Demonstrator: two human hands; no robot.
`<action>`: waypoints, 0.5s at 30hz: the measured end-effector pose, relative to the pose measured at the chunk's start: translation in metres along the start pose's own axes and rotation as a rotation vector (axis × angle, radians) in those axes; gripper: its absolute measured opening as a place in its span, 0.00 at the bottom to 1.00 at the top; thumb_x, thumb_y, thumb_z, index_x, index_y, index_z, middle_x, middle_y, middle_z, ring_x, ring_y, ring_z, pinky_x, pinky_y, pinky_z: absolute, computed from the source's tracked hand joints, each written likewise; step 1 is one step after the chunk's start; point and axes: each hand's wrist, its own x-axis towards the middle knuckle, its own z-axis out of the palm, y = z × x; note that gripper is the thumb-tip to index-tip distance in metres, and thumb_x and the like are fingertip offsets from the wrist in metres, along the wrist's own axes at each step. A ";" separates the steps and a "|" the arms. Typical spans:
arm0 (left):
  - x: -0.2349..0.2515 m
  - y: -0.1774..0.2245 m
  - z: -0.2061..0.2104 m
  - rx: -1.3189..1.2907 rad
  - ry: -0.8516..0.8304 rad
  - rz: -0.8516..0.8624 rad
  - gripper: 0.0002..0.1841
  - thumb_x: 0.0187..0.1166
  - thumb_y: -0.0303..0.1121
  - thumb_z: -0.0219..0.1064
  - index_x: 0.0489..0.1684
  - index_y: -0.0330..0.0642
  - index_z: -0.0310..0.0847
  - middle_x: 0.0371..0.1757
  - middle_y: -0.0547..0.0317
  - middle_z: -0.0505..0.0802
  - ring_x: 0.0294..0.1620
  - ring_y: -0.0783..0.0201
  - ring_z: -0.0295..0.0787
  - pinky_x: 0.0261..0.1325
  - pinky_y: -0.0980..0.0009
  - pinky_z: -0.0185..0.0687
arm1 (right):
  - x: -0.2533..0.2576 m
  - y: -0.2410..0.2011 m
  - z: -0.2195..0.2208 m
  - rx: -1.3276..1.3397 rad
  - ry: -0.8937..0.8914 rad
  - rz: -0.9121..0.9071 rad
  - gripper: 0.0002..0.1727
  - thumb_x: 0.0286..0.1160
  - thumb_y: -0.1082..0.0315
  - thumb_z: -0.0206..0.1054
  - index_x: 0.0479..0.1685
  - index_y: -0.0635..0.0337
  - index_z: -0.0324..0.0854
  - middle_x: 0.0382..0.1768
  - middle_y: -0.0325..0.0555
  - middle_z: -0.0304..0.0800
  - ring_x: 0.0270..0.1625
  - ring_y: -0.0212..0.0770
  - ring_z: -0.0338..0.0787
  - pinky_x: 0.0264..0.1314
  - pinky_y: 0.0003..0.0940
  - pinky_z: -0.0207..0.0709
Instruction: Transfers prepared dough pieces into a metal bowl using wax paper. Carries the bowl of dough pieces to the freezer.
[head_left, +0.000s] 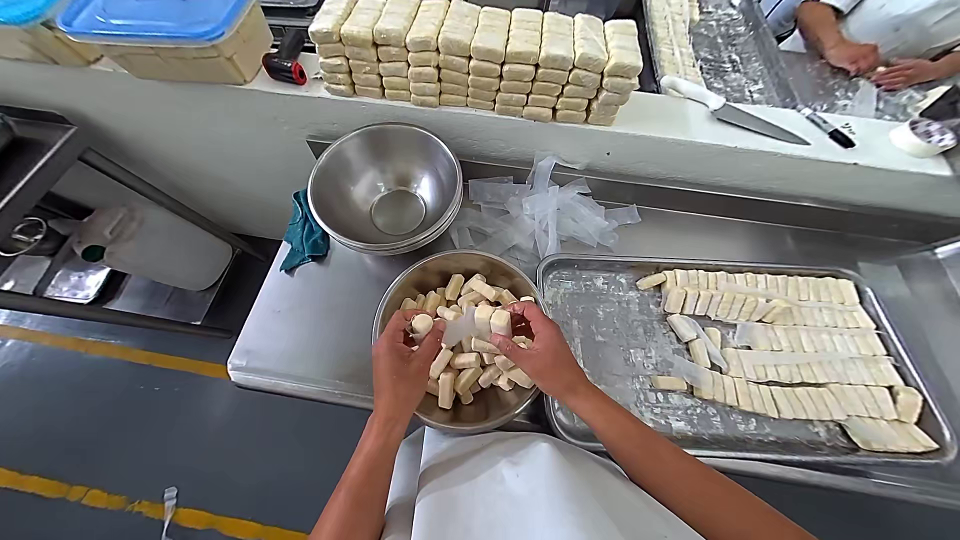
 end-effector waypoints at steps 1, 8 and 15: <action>0.002 0.000 -0.002 0.010 -0.037 -0.028 0.13 0.78 0.35 0.74 0.54 0.39 0.82 0.41 0.58 0.92 0.37 0.68 0.90 0.41 0.68 0.89 | 0.000 0.000 -0.003 0.065 -0.009 0.053 0.23 0.71 0.64 0.75 0.62 0.63 0.76 0.51 0.49 0.88 0.52 0.37 0.91 0.56 0.35 0.86; -0.004 0.002 0.011 -0.107 -0.425 -0.117 0.31 0.83 0.47 0.66 0.84 0.45 0.70 0.73 0.55 0.86 0.70 0.61 0.85 0.72 0.56 0.82 | -0.002 -0.008 -0.005 0.266 -0.147 0.111 0.24 0.74 0.73 0.71 0.71 0.61 0.77 0.59 0.46 0.89 0.55 0.37 0.91 0.59 0.33 0.88; -0.014 0.013 0.028 0.003 -0.234 0.041 0.15 0.81 0.35 0.70 0.63 0.43 0.86 0.46 0.61 0.95 0.45 0.71 0.93 0.51 0.68 0.90 | -0.006 -0.005 0.010 0.018 -0.063 -0.054 0.20 0.77 0.70 0.72 0.66 0.64 0.79 0.58 0.50 0.86 0.55 0.37 0.90 0.59 0.33 0.87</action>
